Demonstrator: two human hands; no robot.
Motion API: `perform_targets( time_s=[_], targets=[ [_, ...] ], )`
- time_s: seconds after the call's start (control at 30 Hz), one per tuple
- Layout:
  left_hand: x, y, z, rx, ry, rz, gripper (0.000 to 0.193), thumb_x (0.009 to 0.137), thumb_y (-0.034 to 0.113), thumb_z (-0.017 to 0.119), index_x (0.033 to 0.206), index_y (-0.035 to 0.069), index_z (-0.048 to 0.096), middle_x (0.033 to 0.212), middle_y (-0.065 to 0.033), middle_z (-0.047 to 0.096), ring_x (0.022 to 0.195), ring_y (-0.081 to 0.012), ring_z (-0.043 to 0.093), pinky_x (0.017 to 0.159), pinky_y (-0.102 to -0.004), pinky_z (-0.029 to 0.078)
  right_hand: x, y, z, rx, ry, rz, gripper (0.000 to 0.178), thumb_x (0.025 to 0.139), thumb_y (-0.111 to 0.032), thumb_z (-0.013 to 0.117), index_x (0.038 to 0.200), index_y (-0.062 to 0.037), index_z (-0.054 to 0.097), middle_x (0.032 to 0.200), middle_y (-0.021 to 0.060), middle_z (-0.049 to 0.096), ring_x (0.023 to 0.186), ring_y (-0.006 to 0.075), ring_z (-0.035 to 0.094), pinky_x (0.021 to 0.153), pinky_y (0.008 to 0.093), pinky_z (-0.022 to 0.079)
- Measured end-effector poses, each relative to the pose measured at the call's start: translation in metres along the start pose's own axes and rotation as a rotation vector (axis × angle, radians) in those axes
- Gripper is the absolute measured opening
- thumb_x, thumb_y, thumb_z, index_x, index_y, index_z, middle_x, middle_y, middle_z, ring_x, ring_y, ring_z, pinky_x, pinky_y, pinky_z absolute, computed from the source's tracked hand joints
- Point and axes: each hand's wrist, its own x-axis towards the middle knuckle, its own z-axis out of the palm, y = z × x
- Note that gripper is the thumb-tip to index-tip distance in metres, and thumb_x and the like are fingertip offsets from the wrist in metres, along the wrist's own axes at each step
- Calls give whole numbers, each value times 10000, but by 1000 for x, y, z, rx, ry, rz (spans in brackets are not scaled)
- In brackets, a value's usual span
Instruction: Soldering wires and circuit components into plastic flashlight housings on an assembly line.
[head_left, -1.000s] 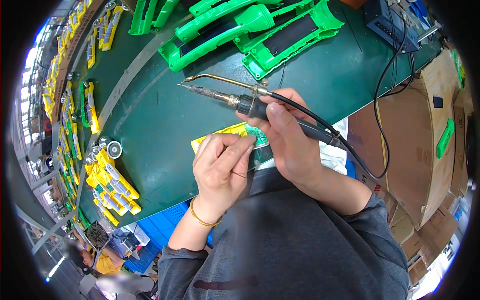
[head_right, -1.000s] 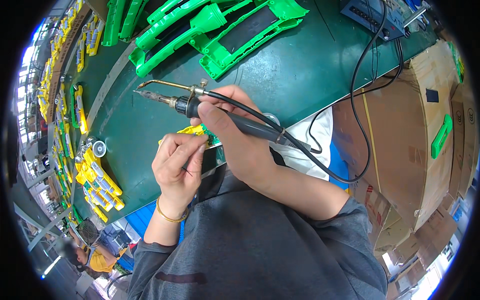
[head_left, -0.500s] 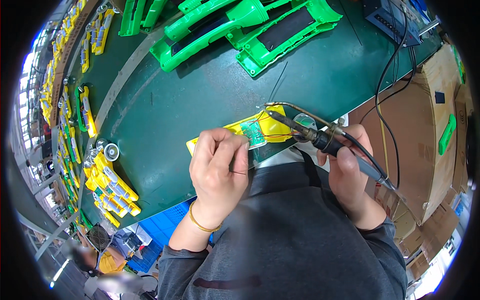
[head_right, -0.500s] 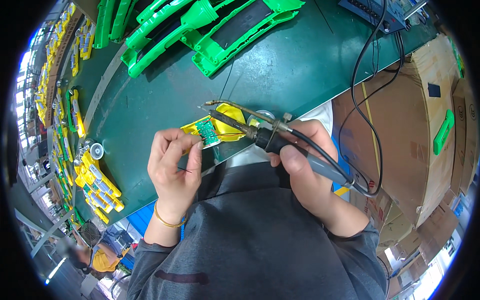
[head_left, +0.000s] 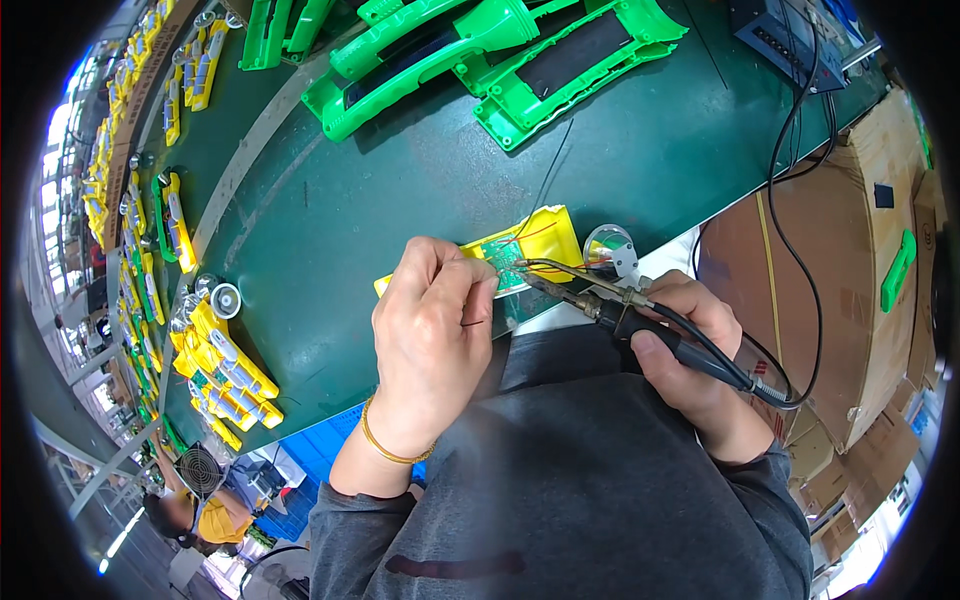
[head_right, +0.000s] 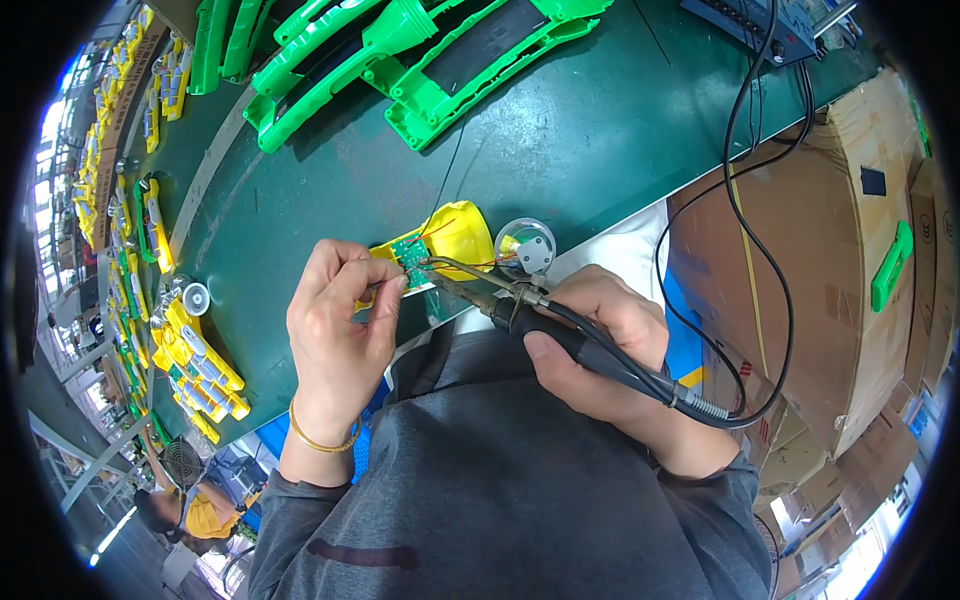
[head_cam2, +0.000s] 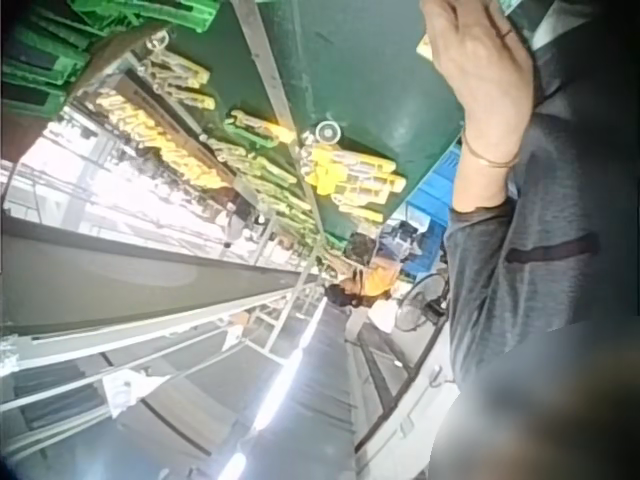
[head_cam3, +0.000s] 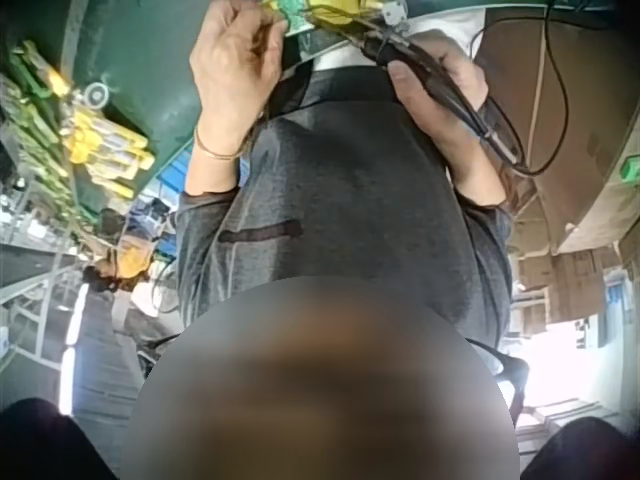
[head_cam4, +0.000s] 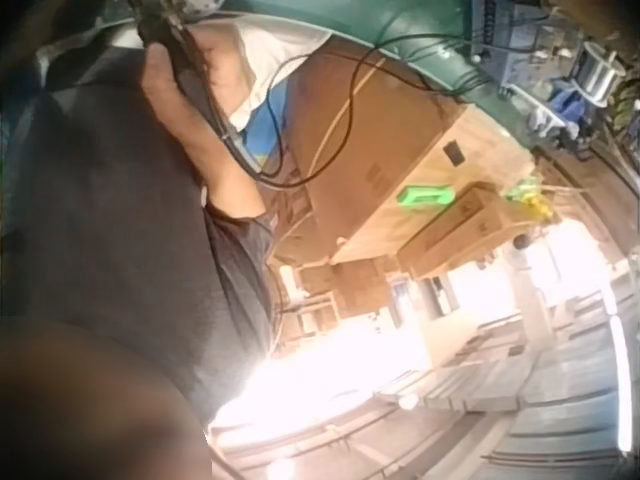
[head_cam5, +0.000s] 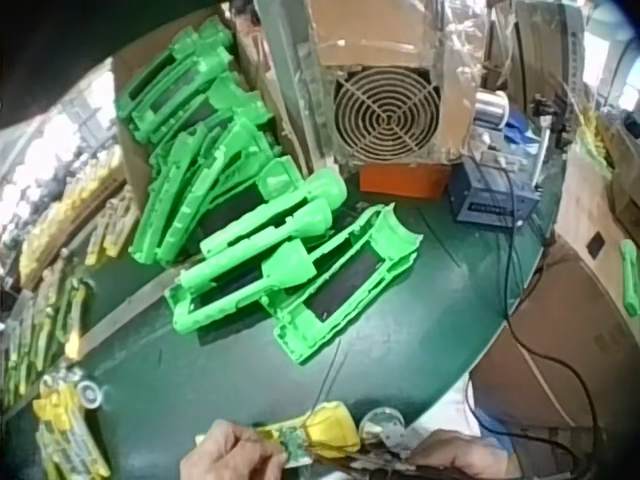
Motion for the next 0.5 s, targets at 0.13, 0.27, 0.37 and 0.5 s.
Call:
perform_targets(
  time_s=[0.13,0.27,0.37,0.5],
  targets=[
    [0,-1,0,-22,-6,9,90,711,-43,654,765,14,609,808,-107,534,665,-267,573,571,-348,463,1,-4,2,-12,10,42,234,739,-50,711,914,-13,561,783,93,595,686,180,576,604,276,443],
    [1,-1,-1,-4,-27,11,91,725,-54,664,795,-10,625,804,-95,529,668,-192,574,589,-278,504,4,-7,2,-25,1,52,222,735,-55,717,901,-14,574,778,92,599,684,191,582,615,280,448],
    [2,0,-2,7,-23,19,90,724,-43,669,794,-8,625,805,-94,532,664,-193,575,589,-279,501,5,-8,0,-43,-13,52,220,734,-58,719,897,-15,579,778,94,603,684,199,586,625,283,452],
    [1,-1,-3,5,-30,21,89,723,-33,673,794,-5,626,806,-94,535,661,-195,575,593,-282,500,6,-8,0,-66,-40,45,229,737,-69,720,911,-20,580,796,101,608,723,208,601,645,283,458]
  ],
)
